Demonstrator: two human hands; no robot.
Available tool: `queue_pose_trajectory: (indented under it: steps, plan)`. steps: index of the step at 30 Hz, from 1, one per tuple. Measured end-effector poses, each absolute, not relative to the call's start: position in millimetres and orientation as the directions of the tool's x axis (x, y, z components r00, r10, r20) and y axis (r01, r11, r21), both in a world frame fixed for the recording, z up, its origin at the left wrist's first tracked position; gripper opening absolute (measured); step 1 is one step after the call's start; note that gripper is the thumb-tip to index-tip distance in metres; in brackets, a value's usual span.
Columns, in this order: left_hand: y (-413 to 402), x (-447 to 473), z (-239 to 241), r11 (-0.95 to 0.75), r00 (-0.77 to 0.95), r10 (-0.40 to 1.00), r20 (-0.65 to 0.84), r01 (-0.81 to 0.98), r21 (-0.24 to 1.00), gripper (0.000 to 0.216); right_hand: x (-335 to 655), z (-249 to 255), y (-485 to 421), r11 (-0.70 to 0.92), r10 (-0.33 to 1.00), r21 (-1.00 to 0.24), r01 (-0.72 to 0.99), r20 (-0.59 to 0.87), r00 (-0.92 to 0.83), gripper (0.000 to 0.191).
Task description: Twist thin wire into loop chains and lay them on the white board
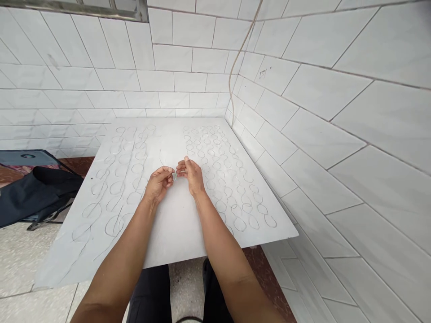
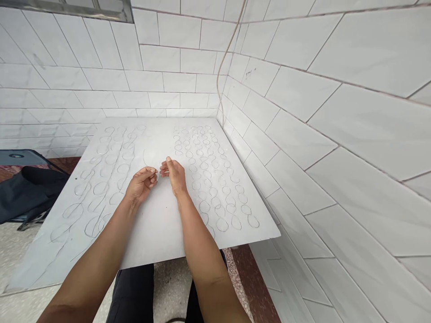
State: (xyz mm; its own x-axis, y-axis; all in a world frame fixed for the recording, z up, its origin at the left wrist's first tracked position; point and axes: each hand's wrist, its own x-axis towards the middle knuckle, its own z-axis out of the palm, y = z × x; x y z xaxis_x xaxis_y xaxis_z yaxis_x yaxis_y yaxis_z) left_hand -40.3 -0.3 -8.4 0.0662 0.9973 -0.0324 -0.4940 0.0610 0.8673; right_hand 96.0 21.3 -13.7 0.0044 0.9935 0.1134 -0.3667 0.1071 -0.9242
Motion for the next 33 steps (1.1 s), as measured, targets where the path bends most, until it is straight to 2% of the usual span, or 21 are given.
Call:
queue_pose_trajectory:
  steps: [3,6,12,15,23,28,33]
  plan:
    - [6,-43,-15,-0.024,-0.086,0.996,-0.019,-0.47,0.883,0.021,89,-19,18,0.081,0.985,-0.964,-0.254,0.116,-0.125,0.042]
    - [7,-43,-19,-0.048,-0.106,0.994,-0.001,-0.459,0.887,0.02,80,-24,16,0.065,0.978,-0.973,-0.22,0.106,-0.179,0.035]
    - [8,-47,-20,-0.022,-0.198,0.978,-0.068,-0.42,0.907,0.027,78,-27,17,0.087,0.989,-0.984,-0.158,0.104,-0.103,0.028]
    - [10,-53,-19,-0.058,-0.246,0.968,-0.055,-0.431,0.9,0.032,80,-26,17,0.072,0.993,-0.992,-0.107,0.082,-0.088,0.026]
    - [10,-55,-15,-0.109,-0.188,0.982,0.031,-0.424,0.899,0.027,82,-29,21,0.075,0.992,-0.954,-0.291,0.102,-0.078,0.027]
    - [10,-57,-13,-0.042,-0.113,0.994,-0.007,-0.428,0.903,0.027,86,-29,24,0.059,0.993,-0.944,-0.324,0.088,-0.077,0.029]
    - [10,-60,-10,-0.075,-0.135,0.991,0.005,-0.52,0.851,0.028,85,-26,21,0.03,0.99,-0.945,-0.326,0.073,-0.121,0.028]
